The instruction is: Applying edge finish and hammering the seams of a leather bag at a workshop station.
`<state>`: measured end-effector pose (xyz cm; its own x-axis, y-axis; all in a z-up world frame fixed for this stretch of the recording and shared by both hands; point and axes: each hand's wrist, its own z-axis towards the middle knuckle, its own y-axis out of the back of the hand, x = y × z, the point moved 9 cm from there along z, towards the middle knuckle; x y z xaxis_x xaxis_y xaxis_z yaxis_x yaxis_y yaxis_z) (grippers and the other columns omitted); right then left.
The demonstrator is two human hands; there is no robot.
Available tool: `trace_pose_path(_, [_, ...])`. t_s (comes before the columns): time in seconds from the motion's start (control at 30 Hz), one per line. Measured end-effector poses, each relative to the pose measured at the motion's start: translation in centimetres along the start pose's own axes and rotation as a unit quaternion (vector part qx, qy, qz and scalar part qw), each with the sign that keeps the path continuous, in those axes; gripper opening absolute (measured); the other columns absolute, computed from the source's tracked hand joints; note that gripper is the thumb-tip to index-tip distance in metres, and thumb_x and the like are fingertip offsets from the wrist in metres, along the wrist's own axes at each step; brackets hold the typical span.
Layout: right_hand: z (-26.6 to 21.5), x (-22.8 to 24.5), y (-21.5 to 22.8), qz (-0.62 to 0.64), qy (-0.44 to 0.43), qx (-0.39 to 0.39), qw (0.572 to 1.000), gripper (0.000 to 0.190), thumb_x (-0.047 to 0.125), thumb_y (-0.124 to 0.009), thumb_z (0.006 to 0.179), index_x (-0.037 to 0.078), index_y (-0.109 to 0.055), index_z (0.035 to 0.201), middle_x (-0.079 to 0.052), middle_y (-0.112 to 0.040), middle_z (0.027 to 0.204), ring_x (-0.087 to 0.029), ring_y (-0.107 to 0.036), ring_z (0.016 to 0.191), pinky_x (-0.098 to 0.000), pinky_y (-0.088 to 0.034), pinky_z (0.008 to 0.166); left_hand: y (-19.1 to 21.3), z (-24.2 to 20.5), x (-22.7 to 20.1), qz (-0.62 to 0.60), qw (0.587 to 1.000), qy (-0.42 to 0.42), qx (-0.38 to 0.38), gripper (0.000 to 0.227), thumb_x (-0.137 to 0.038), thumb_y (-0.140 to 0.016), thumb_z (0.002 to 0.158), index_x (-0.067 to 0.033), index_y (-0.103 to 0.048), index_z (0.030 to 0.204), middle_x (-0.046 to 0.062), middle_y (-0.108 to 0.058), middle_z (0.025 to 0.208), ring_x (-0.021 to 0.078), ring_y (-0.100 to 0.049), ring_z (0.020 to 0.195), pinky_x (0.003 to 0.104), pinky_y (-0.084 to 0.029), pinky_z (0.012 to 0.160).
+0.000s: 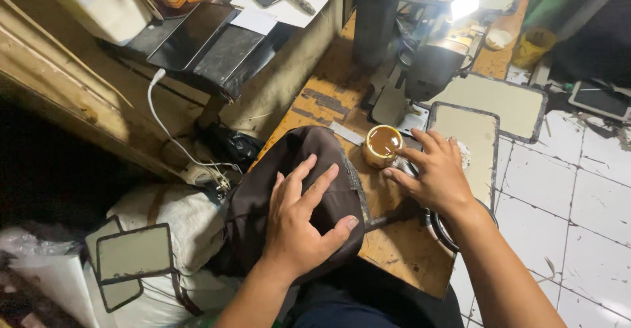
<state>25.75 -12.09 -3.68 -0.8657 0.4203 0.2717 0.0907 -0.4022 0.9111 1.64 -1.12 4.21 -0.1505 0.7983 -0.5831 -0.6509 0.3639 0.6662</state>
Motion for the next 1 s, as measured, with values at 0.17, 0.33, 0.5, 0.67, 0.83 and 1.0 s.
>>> trace_pose_path(0.17, [-0.1, 0.3, 0.2, 0.007, 0.008, -0.02, 1.0, 0.053, 0.059, -0.075, 0.081, 0.026, -0.072, 0.122, -0.016, -0.056, 0.148, -0.04, -0.048, 0.137, -0.0615, -0.033, 0.107, -0.1, -0.3, 0.1, 0.005, 1.0, -0.008, -0.009, 0.075, -0.046, -0.081, 0.074, -0.0238, -0.06, 0.143, 0.017, -0.049, 0.154, 0.0369, -0.055, 0.135, 0.066, -0.031, 0.114])
trace_pose_path(0.33, [0.3, 0.0, 0.1, 0.005, -0.001, -0.019, 1.0, 0.057, 0.065, -0.074, 0.079, 0.025, -0.073, 0.121, -0.015, -0.054, 0.15, -0.037, -0.049, 0.136, -0.0631, -0.034, 0.106, -0.1, -0.1, 0.0, 0.0, 1.0, -0.025, -0.017, 0.075, -0.044, -0.081, 0.075, -0.024, -0.059, 0.144, 0.016, -0.05, 0.155, 0.036, -0.054, 0.137, 0.066, -0.031, 0.114])
trace_pose_path(0.5, [-0.4, -0.5, -0.3, 0.066, -0.029, -0.001, 0.997, 0.053, 0.063, -0.074, 0.082, 0.019, -0.074, 0.112, -0.016, -0.053, 0.15, -0.037, -0.047, 0.137, -0.057, -0.032, 0.109, -0.7, -0.3, 0.7, 0.007, 1.0, -0.02, -0.01, 0.078, -0.043, -0.081, 0.074, -0.0239, -0.057, 0.145, 0.016, -0.049, 0.156, 0.0363, -0.054, 0.136, 0.065, -0.031, 0.114])
trace_pose_path(0.67, [-3.8, 0.1, 3.0, 0.267, -0.065, -0.119, 0.954, 0.056, 0.038, -0.079, 0.083, 0.013, -0.059, 0.129, -0.017, -0.059, 0.145, -0.032, -0.056, 0.134, -0.0459, -0.042, 0.111, -0.7, -0.4, 0.7, 0.008, 0.999, -0.032, -0.017, 0.077, -0.041, -0.08, 0.073, -0.0206, -0.058, 0.144, 0.017, -0.05, 0.154, 0.0351, -0.055, 0.135, 0.056, -0.035, 0.115])
trace_pose_path(0.83, [-9.8, 2.0, 4.7, 0.484, -0.115, -0.193, 0.846, 0.08, 0.009, -0.077, 0.084, 0.009, -0.037, 0.154, -0.018, -0.064, 0.133, -0.028, -0.063, 0.128, -0.0408, -0.048, 0.116, -0.9, -0.5, 1.0, -0.015, 0.999, -0.031, -0.023, 0.077, -0.037, -0.08, 0.073, -0.0183, -0.058, 0.144, 0.02, -0.05, 0.154, 0.0339, -0.056, 0.136, 0.044, -0.043, 0.113])
trace_pose_path(1.0, [-16.6, 3.1, 2.0, 0.551, -0.127, -0.352, 0.746, 0.077, -0.004, -0.074, 0.076, 0.002, -0.045, 0.147, -0.017, -0.071, 0.103, -0.024, -0.069, 0.1, -0.0355, -0.058, 0.094, -1.2, -0.5, 1.4, -0.022, 1.0, -0.002, -0.017, 0.077, -0.037, -0.08, 0.071, -0.0182, -0.059, 0.143, 0.017, -0.05, 0.155, 0.0284, -0.056, 0.137, 0.04, -0.044, 0.112])
